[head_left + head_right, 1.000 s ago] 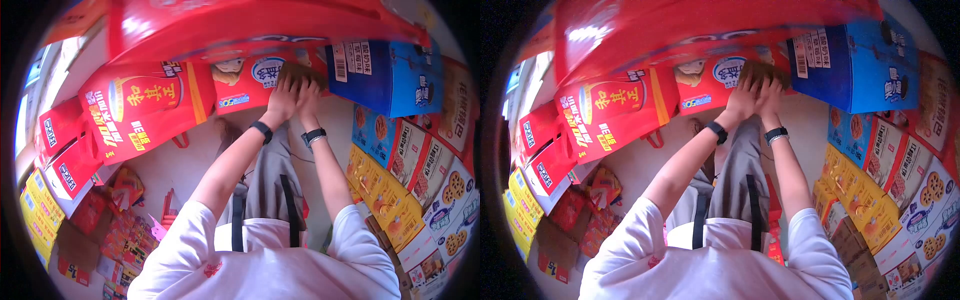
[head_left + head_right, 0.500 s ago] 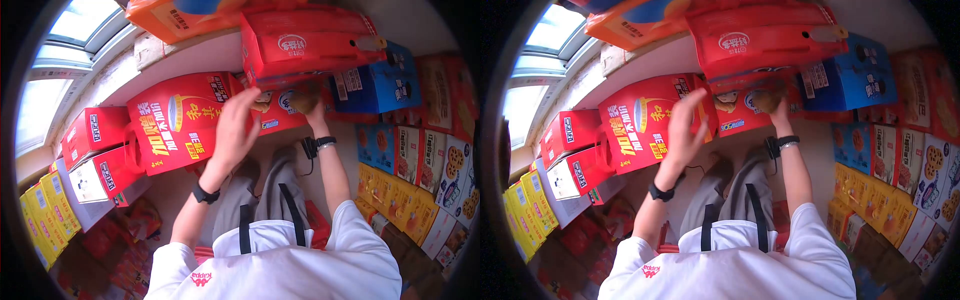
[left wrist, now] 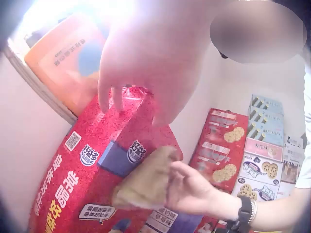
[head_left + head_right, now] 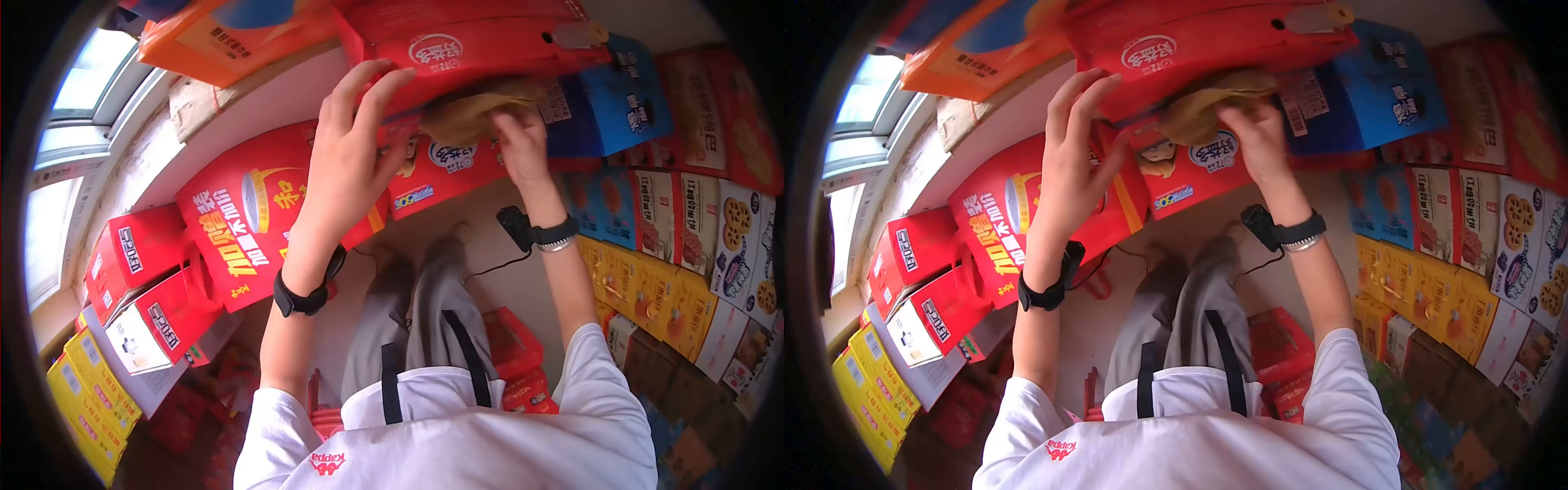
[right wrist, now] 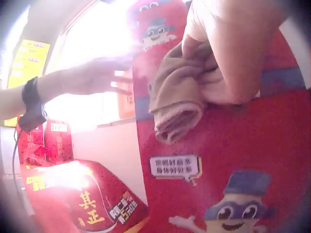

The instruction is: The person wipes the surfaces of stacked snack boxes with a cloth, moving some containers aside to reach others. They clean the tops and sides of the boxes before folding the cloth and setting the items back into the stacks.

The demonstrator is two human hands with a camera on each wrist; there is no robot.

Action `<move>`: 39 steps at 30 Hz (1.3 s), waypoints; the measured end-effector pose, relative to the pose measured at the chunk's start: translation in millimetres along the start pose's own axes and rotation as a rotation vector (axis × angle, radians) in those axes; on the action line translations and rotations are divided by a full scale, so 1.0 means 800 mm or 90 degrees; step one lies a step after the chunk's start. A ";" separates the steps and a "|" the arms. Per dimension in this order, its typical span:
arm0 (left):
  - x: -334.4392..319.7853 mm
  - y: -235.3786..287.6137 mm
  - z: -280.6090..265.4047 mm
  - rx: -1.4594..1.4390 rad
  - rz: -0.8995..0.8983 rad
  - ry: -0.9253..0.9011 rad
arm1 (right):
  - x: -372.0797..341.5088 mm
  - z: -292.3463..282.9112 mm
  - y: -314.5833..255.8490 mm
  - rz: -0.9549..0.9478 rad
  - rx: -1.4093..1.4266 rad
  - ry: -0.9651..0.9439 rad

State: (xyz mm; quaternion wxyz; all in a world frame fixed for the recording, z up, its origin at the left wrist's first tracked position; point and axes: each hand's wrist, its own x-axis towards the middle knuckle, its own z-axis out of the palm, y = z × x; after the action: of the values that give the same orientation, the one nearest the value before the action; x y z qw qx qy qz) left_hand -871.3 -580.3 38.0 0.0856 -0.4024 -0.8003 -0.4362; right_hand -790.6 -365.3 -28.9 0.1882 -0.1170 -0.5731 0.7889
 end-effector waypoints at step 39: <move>-0.091 0.009 0.014 -0.377 -0.439 0.302 | 0.070 0.163 -0.058 -0.608 -0.803 -0.142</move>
State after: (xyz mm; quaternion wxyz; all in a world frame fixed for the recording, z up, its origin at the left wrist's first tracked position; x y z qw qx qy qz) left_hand -815.9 -610.9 0.4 -0.0018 -0.0118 -0.6872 -0.7264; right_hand -885.5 -440.5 57.6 0.3459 0.1362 -0.9149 0.1572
